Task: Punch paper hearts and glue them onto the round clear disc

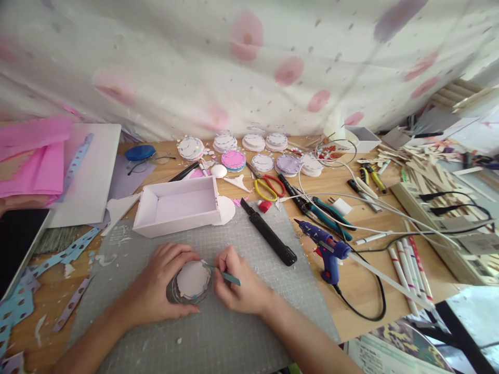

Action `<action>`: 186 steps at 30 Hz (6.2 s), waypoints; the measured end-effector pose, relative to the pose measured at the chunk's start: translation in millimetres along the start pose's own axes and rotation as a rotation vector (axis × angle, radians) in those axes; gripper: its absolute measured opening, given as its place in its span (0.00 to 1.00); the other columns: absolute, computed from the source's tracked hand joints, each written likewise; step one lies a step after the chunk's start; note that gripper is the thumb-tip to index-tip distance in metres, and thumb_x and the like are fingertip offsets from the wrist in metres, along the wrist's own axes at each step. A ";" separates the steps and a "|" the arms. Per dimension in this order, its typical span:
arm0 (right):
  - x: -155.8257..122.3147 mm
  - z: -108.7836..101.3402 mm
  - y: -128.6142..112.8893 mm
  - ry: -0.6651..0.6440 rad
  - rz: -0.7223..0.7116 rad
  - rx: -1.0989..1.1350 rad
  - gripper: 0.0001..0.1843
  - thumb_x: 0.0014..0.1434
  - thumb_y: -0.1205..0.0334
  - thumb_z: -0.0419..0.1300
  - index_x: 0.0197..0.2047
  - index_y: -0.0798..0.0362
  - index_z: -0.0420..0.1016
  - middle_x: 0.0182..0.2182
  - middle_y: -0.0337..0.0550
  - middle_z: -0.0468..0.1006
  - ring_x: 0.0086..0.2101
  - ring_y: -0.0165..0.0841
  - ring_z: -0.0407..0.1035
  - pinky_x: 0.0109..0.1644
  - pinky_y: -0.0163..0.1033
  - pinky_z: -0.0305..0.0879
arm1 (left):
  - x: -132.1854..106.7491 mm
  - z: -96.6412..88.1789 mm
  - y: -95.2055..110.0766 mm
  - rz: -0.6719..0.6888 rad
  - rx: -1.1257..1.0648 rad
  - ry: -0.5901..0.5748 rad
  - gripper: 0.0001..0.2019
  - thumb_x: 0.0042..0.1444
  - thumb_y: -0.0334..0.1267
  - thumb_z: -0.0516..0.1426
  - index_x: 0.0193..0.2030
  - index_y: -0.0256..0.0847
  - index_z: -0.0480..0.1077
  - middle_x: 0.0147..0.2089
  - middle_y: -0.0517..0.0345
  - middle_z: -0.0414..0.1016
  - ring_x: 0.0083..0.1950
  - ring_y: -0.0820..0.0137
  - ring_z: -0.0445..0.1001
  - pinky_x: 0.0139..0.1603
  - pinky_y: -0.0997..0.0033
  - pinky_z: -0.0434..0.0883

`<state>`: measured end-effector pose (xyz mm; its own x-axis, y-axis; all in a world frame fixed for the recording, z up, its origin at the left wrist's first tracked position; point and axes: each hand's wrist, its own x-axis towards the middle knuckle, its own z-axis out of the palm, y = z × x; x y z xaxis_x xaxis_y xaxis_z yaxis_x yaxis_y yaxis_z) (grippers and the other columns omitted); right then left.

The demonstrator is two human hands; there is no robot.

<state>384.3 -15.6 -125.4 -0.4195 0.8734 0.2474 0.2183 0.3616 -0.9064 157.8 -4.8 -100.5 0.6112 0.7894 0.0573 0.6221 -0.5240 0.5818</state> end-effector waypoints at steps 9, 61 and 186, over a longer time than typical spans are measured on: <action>-2.6 1.4 2.3 0.020 -0.052 -0.067 0.14 0.57 0.74 0.52 0.37 0.46 0.51 0.31 0.37 0.63 0.30 0.33 0.60 0.36 0.41 0.61 | 1.5 0.2 0.1 -0.002 0.005 0.001 0.35 0.39 0.49 0.72 0.53 0.43 0.64 0.52 0.50 0.67 0.53 0.52 0.66 0.54 0.50 0.62; 3.9 -3.4 -0.7 0.018 -0.342 -0.317 0.16 0.53 0.74 0.53 0.36 0.46 0.50 0.25 0.31 0.62 0.23 0.31 0.56 0.33 0.39 0.55 | 1.9 0.2 -0.3 -0.005 -0.013 0.020 0.32 0.39 0.49 0.71 0.50 0.43 0.66 0.51 0.51 0.69 0.53 0.53 0.67 0.54 0.53 0.63; -14.0 14.4 -62.5 -0.184 -0.329 -0.763 0.10 0.63 0.66 0.56 0.49 0.53 0.67 0.44 0.46 0.78 0.49 0.40 0.68 0.54 0.48 0.58 | -12.1 -4.8 19.8 -0.308 -0.820 0.269 0.19 0.64 0.48 0.49 0.26 0.41 0.69 0.22 0.65 0.61 0.26 0.72 0.61 0.27 0.74 0.61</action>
<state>363.8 -55.2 -77.2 -0.6881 0.6420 0.3381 0.5664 0.7665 -0.3027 160.4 -23.2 -85.7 0.2773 0.9583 -0.0691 0.1338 0.0327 0.9905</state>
